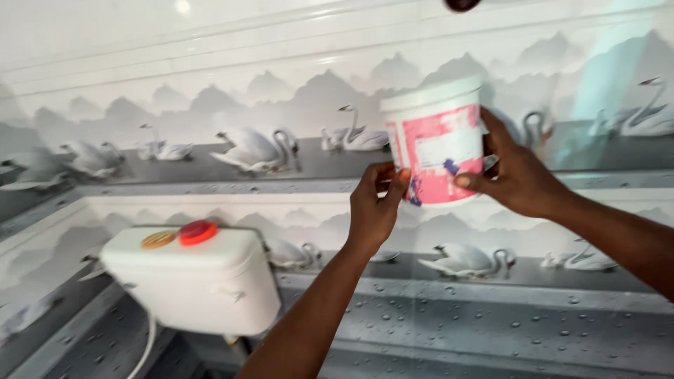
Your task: The person puts detergent and soap into a container, places it on a shelf in a bathroom, and then carries several cleaning bottles to another shelf in a different room.
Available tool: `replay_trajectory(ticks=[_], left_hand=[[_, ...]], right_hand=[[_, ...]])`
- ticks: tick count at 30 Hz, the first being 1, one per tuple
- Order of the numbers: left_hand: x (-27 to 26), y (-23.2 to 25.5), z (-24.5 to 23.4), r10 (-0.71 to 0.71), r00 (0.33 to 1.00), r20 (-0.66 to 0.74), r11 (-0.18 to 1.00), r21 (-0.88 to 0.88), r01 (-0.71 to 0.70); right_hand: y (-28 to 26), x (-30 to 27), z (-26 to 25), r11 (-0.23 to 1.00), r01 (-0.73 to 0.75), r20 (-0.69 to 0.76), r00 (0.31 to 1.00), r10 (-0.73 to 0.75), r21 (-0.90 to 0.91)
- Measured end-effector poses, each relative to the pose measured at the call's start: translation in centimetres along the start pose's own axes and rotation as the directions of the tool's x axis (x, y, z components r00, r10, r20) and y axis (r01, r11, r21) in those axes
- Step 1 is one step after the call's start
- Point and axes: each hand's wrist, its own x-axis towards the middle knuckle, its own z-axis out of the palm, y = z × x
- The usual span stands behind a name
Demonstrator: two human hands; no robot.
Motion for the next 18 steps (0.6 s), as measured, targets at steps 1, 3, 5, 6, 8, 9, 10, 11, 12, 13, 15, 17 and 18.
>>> replay_trajectory(ticks=[1, 3, 5, 6, 8, 9, 10, 11, 12, 13, 15, 17, 18], left_hand=[[1.0, 0.6, 1.4, 0.032, 0.999, 0.009, 0.999, 0.015, -0.032], [2.5, 1.8, 3.7, 0.067, 0.997, 0.026, 0.998, 0.019, -0.068], [3.9, 3.4, 6.1, 0.196, 0.980, 0.034, 0.980, 0.017, -0.197], [4.7, 4.2, 7.2, 0.202, 0.979, 0.041, 0.979, 0.004, -0.202], [6.1, 6.2, 8.9, 0.258, 0.965, 0.048, 0.966, 0.017, -0.259], [6.8, 7.2, 9.4, 0.267, 0.962, 0.055, 0.963, 0.002, -0.268], [7.5, 8.2, 9.8, 0.291, 0.954, 0.073, 0.956, 0.027, -0.294], [8.2, 9.2, 10.3, 0.315, 0.945, 0.090, 0.946, 0.053, -0.320], [8.8, 10.1, 10.8, 0.323, 0.941, 0.095, 0.944, 0.037, -0.328], [9.5, 11.0, 11.3, 0.359, 0.928, 0.097, 0.930, 0.048, -0.365], [9.6, 11.9, 11.8, 0.388, 0.914, 0.118, 0.917, 0.048, -0.396], [9.9, 12.8, 12.5, 0.467, 0.870, 0.158, 0.833, 0.250, -0.493], [9.9, 13.0, 12.7, 0.470, 0.866, 0.169, 0.835, 0.234, -0.499]], right_hand=[[0.2, 0.0, -1.5, 0.998, -0.037, -0.023, 0.999, 0.036, -0.050], [0.5, -0.6, -4.5, 0.995, -0.034, -0.057, 0.998, 0.029, -0.095], [0.7, -0.7, -7.5, 0.990, -0.032, -0.096, 0.995, 0.019, -0.137], [0.8, -0.6, -8.8, 0.982, -0.035, -0.123, 0.992, 0.013, -0.184], [0.8, -0.7, -11.1, 0.969, -0.047, -0.163, 0.987, 0.007, -0.244], [0.8, -0.9, -12.4, 0.973, -0.053, -0.191, 0.982, 0.009, -0.227], [0.9, -0.9, -13.6, 0.975, -0.059, -0.222, 0.975, 0.010, -0.212], [1.1, -1.0, -14.7, 0.972, -0.065, -0.238, 0.971, 0.010, -0.228], [1.3, -1.3, -15.7, 0.988, -0.034, -0.215, 0.977, 0.000, -0.153], [1.6, -1.3, -16.4, 0.997, -0.003, -0.192, 0.981, -0.011, -0.077], [2.2, -2.2, -16.9, 0.997, 0.045, -0.219, 0.974, -0.058, -0.067], [2.4, -2.6, -18.1, 0.992, 0.106, -0.250, 0.961, -0.121, -0.071], [2.4, -3.0, -18.6, 0.988, 0.111, -0.257, 0.957, -0.135, -0.105]])
